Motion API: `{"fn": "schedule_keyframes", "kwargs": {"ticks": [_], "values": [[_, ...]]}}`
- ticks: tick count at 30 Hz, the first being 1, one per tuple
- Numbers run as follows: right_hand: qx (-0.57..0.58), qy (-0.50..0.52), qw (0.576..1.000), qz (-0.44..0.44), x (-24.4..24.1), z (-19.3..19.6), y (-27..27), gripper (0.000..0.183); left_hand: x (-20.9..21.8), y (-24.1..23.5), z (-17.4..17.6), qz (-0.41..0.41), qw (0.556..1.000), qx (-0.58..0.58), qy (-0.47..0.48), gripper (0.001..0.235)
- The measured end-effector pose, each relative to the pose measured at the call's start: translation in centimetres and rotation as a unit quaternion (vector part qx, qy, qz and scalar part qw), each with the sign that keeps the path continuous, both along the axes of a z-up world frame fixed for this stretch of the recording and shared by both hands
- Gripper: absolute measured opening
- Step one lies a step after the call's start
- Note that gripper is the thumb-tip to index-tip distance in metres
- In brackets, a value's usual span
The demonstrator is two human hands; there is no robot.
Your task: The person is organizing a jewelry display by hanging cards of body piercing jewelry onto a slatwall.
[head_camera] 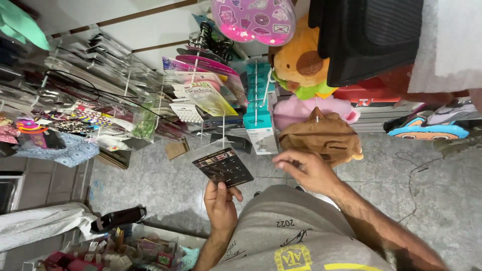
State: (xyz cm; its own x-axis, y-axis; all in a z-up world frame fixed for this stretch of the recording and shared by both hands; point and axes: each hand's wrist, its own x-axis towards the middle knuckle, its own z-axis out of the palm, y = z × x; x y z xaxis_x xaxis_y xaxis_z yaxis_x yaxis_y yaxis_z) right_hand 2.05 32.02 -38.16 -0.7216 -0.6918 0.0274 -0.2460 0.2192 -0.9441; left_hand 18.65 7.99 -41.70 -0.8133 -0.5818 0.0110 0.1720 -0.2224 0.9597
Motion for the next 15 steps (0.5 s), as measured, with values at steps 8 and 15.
{"fn": "schedule_keyframes", "kwargs": {"ticks": [8,15], "values": [[0.012,0.173,0.981,-0.084,-5.1,1.1,-4.7,0.055,0.0,-0.4,-0.3,-0.007,1.0,-0.006,-0.003,0.04],[0.078,0.26,0.952,-0.139,-9.1,0.8,-10.0,0.058,-0.8,-4.0,-0.3,-0.036,0.999,-0.027,-0.018,0.042]]}}
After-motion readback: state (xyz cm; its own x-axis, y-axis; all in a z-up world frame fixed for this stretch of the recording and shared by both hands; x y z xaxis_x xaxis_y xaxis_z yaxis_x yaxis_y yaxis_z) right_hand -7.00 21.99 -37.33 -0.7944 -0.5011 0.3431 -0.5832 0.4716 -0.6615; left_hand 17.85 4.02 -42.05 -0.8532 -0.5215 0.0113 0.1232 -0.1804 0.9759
